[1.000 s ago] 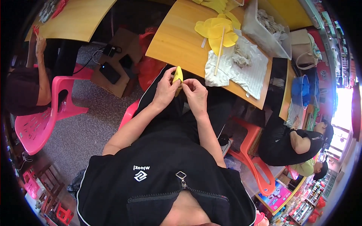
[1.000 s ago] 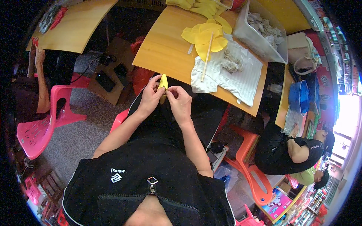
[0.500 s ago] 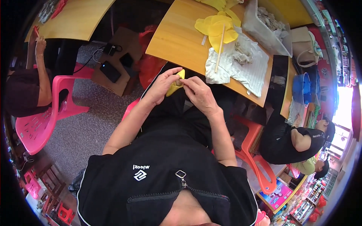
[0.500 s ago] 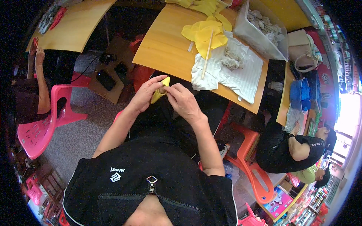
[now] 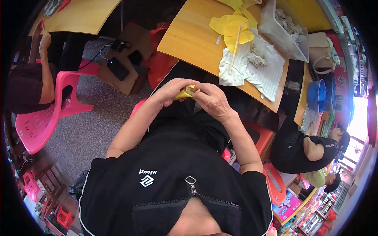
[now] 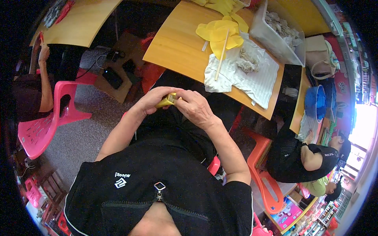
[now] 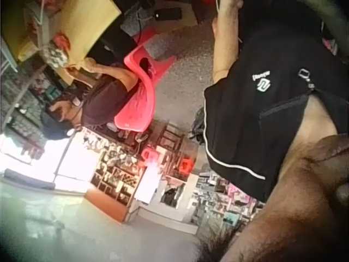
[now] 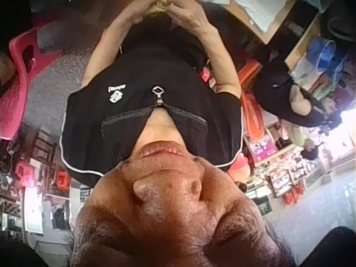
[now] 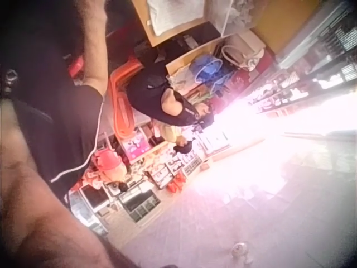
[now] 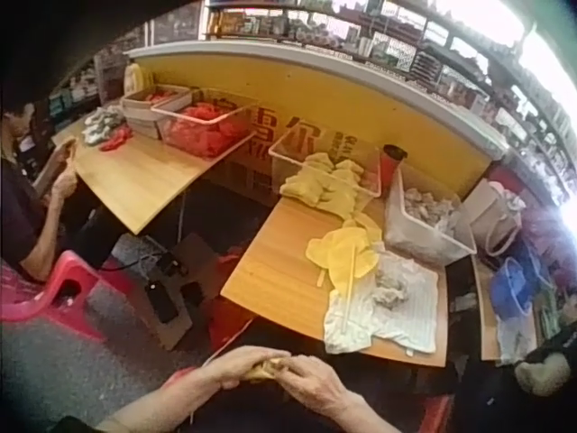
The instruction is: Assembling yellow plush toys by stuffing them and using a wooden stick to adjust the fabric.
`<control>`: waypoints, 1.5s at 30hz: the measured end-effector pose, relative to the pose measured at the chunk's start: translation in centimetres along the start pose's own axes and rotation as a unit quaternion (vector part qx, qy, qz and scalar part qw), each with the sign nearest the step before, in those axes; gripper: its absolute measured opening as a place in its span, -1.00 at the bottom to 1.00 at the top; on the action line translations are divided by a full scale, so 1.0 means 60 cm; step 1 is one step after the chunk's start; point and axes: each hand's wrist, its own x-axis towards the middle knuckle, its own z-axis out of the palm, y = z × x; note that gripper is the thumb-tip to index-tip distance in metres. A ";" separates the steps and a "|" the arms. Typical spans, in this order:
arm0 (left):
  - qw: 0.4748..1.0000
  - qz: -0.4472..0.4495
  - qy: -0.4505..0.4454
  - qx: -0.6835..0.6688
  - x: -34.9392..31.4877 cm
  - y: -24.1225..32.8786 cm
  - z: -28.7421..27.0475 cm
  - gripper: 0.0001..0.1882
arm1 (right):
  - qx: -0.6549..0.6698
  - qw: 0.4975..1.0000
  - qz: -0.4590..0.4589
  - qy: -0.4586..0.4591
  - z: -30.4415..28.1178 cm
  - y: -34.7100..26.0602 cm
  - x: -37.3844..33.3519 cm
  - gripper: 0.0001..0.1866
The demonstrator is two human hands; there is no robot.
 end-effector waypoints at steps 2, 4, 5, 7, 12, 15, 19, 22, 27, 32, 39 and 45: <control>0.999 -0.006 -0.010 -0.039 -0.003 0.003 0.004 -0.65 | 0.014 1.000 0.005 -0.002 0.004 0.001 -0.010 -0.82; 0.997 -0.012 -0.019 -0.076 -0.003 0.002 0.004 -0.66 | 0.027 1.000 0.011 -0.002 0.005 0.000 -0.014 -0.84; 0.996 0.001 -0.024 -0.080 -0.001 -0.001 0.003 -0.68 | 0.010 0.999 0.041 0.011 0.005 -0.002 -0.013 -0.82; 0.996 0.014 -0.030 -0.083 0.003 -0.006 0.001 -0.70 | -0.006 0.997 0.071 0.025 0.004 -0.006 -0.009 -0.79; 0.994 -0.007 0.020 -0.107 0.015 -0.019 -0.005 -0.70 | -0.051 0.993 0.102 -0.007 -0.003 -0.007 -0.009 -0.81; 0.991 -0.021 0.001 -0.133 0.018 -0.024 -0.011 -0.70 | -0.017 0.993 0.113 0.004 -0.003 -0.010 -0.008 -0.81; 0.985 -0.002 -0.029 -0.170 0.026 -0.032 -0.009 -0.71 | 0.077 0.980 0.182 0.014 0.013 -0.011 -0.011 -0.83; 0.986 0.023 -0.013 -0.165 0.029 -0.036 -0.008 -0.69 | 0.187 0.945 0.270 0.005 0.022 -0.015 -0.013 -0.82; 0.973 0.053 -0.042 -0.219 0.017 -0.020 -0.001 -0.64 | 0.256 0.910 0.321 0.061 0.026 -0.012 -0.022 -0.89; 0.962 0.082 -0.042 -0.256 0.019 -0.023 -0.013 -0.67 | 0.475 0.739 0.424 0.220 0.059 -0.009 -0.033 -0.74; 0.948 0.153 0.005 -0.279 0.015 -0.028 0.005 -0.70 | 0.359 0.780 0.461 0.225 0.098 -0.031 -0.002 -0.68; 0.941 0.162 0.000 -0.296 -0.001 -0.034 -0.019 -0.69 | 0.261 0.821 0.413 0.295 0.004 -0.020 0.058 -0.80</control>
